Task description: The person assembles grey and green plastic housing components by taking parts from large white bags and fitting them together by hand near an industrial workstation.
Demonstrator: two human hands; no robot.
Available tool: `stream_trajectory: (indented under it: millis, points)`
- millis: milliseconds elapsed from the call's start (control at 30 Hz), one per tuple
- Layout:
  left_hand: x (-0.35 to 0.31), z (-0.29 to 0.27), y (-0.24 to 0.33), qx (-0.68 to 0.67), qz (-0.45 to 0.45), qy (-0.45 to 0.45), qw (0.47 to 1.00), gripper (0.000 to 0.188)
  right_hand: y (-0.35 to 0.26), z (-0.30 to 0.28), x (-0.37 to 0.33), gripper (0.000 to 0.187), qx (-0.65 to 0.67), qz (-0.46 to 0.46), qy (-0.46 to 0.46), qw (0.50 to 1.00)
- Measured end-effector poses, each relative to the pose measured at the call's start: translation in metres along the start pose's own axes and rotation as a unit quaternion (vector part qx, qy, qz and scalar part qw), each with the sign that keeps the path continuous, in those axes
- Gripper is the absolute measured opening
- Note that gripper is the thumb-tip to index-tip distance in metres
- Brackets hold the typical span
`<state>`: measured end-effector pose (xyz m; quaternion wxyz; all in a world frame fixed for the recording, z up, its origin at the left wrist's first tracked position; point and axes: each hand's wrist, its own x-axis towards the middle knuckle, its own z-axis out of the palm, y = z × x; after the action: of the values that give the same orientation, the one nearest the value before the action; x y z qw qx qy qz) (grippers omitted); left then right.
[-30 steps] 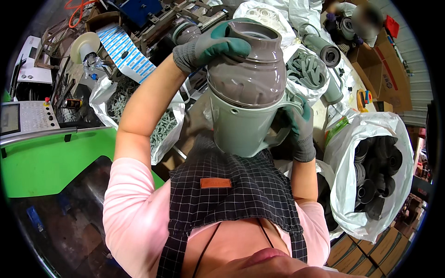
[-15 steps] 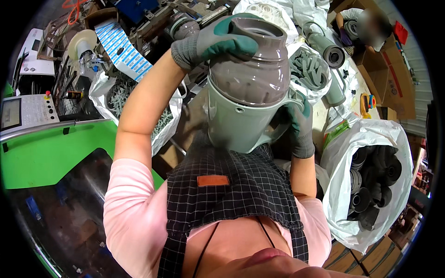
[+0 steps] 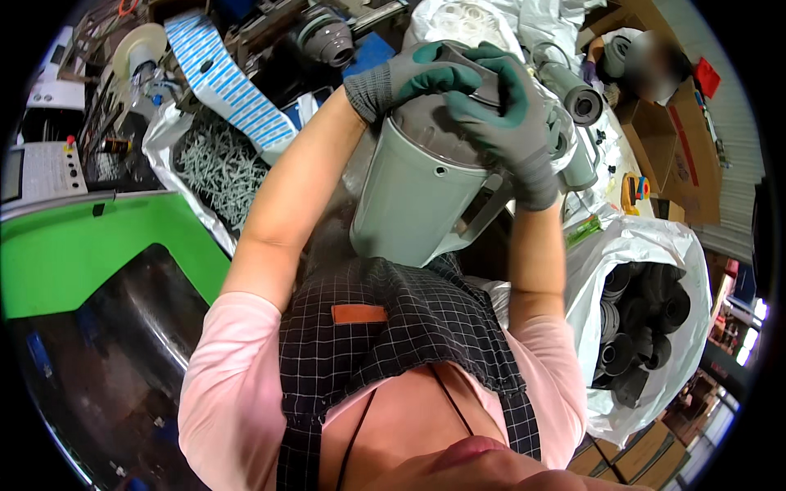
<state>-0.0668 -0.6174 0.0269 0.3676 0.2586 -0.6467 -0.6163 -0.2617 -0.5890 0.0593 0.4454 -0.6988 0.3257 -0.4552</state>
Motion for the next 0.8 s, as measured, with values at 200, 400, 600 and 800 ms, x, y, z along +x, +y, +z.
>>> stream_trajectory:
  millis: [200,400,600,800]
  points:
    - [-0.04,-0.002,0.004,-0.1,-0.059,0.067,0.991,0.037,0.033,-0.01,-0.003,0.049,0.082,0.126,-0.081,0.985]
    - [-0.054,-0.015,-0.019,-0.049,0.054,0.116,0.991,0.039,0.044,0.018,-0.001,0.049,0.09,0.142,-0.047,0.985]
    - [-0.176,-0.059,-0.079,-0.002,0.071,0.566,0.822,0.046,0.07,-0.049,-0.009,0.061,0.34,0.213,0.132,0.907]
    - [-0.329,-0.183,-0.183,0.132,-0.077,0.694,0.704,0.08,0.096,-0.048,-0.13,0.067,0.299,0.396,0.131,0.858]
